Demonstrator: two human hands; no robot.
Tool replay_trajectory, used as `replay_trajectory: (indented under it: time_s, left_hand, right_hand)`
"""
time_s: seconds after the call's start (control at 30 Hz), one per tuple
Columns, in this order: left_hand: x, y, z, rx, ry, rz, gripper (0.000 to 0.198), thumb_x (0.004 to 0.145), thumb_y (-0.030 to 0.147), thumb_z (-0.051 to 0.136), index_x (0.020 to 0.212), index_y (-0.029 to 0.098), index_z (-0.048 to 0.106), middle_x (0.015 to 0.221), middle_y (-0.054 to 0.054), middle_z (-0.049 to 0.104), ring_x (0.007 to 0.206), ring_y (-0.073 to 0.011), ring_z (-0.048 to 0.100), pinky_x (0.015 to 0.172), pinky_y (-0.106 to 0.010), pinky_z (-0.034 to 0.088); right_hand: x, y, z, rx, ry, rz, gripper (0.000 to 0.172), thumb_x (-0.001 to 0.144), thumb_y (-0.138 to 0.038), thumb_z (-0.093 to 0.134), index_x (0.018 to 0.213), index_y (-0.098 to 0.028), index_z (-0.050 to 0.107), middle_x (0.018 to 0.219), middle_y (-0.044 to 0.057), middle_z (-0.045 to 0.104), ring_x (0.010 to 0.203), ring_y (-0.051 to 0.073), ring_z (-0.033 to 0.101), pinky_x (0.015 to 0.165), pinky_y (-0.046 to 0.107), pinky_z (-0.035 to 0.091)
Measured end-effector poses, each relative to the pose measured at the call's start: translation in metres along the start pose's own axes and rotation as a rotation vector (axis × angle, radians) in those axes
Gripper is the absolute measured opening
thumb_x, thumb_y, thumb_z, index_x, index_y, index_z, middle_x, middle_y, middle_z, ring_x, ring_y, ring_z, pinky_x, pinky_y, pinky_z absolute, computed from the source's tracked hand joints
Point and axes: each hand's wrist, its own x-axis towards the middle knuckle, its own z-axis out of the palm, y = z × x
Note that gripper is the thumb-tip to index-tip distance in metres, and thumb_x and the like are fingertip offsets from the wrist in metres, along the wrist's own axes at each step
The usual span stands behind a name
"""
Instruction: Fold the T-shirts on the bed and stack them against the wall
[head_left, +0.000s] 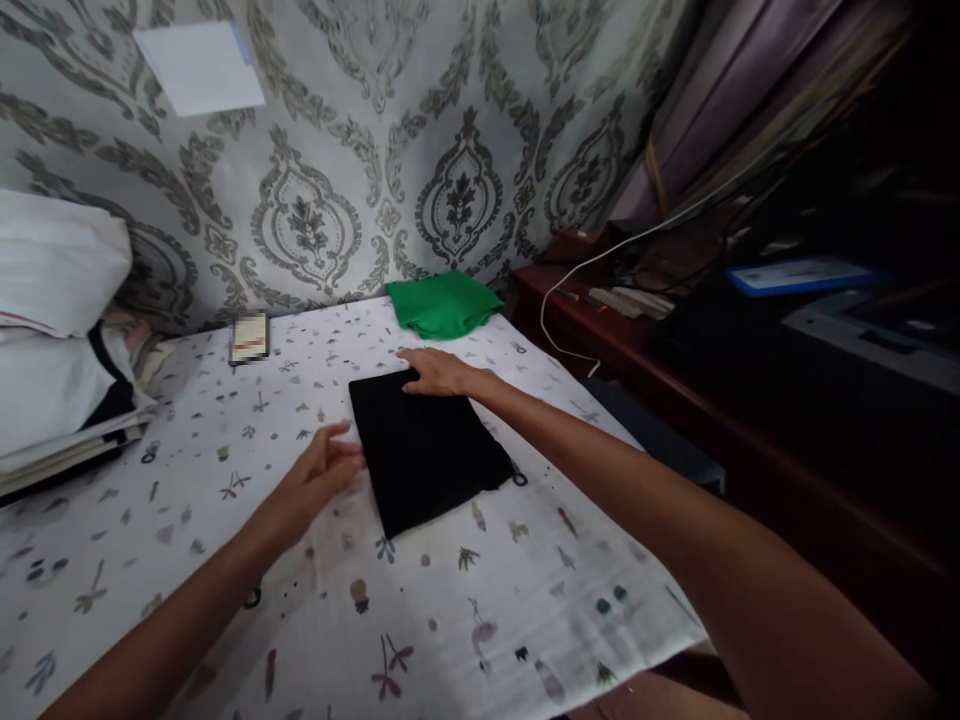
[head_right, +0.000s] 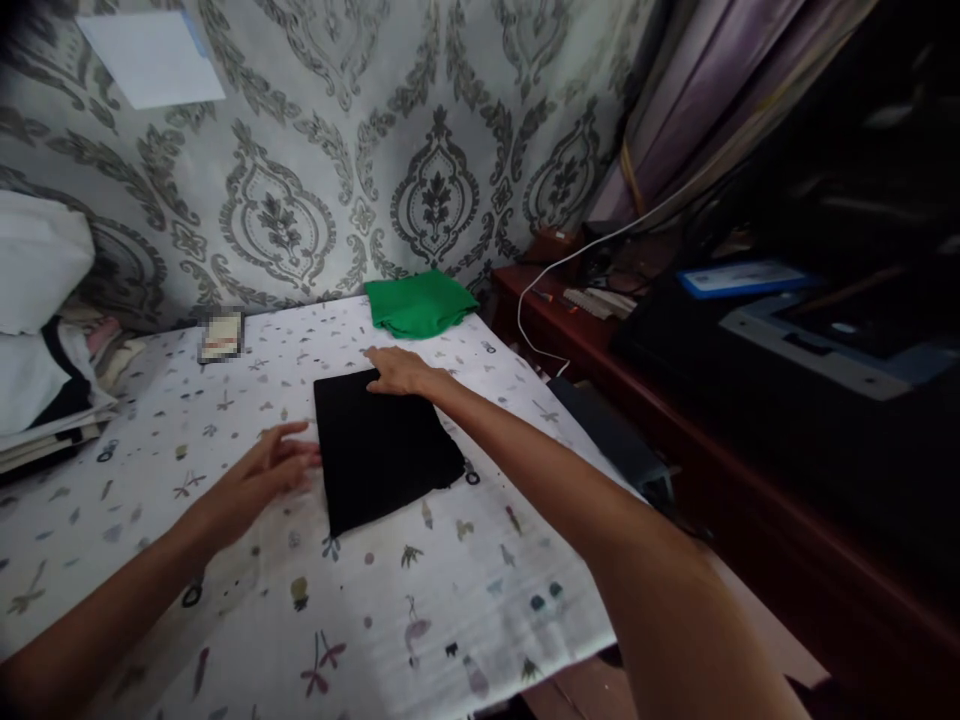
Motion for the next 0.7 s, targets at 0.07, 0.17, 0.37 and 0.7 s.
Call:
replay_trajectory:
  time_s: [0.07, 0.17, 0.37, 0.7]
  left_hand:
    - [-0.019, 0.002, 0.008, -0.062, -0.06, -0.12, 0.072, 0.072, 0.054, 0.076, 0.131, 0.023, 0.048, 0.116, -0.011, 0.063, 0.11, -0.0282, 0.064, 0.077, -0.035, 0.055]
    - [-0.032, 0.008, 0.021, -0.086, -0.155, -0.287, 0.073, 0.07, 0.058, 0.077, 0.127, 0.02, 0.051, 0.103, -0.01, 0.066, 0.099, -0.0294, 0.068, 0.061, -0.031, 0.053]
    - [-0.031, 0.012, 0.042, -0.074, -0.277, -0.377, 0.058, 0.063, 0.052, 0.082, 0.104, 0.02, 0.056, 0.086, -0.003, 0.068, 0.069, -0.0195, 0.07, 0.048, -0.024, 0.044]
    - [0.042, 0.051, 0.017, -0.342, 0.013, -0.164, 0.023, 0.066, 0.023, 0.072, 0.087, 0.02, 0.063, 0.089, -0.004, 0.072, 0.079, -0.0222, 0.069, 0.079, -0.041, 0.06]
  right_hand:
    - [0.011, 0.004, -0.004, 0.015, -0.06, -0.009, 0.062, 0.082, -0.036, 0.073, 0.138, -0.015, 0.058, 0.139, 0.015, 0.062, 0.127, 0.032, 0.058, 0.098, 0.036, 0.049]
    - [0.019, 0.004, -0.01, 0.066, -0.167, -0.008, 0.053, 0.074, -0.036, 0.079, 0.12, -0.011, 0.071, 0.12, 0.014, 0.072, 0.11, 0.03, 0.067, 0.085, 0.03, 0.051]
    - [0.009, 0.01, -0.022, 0.15, -0.182, -0.054, 0.042, 0.074, -0.028, 0.074, 0.113, -0.011, 0.073, 0.107, 0.009, 0.075, 0.096, 0.025, 0.069, 0.076, 0.027, 0.051]
    - [-0.06, 0.087, -0.044, 0.854, 0.228, 0.053, 0.046, 0.069, -0.035, 0.078, 0.111, -0.018, 0.069, 0.118, 0.008, 0.071, 0.115, 0.026, 0.062, 0.103, 0.041, 0.048]
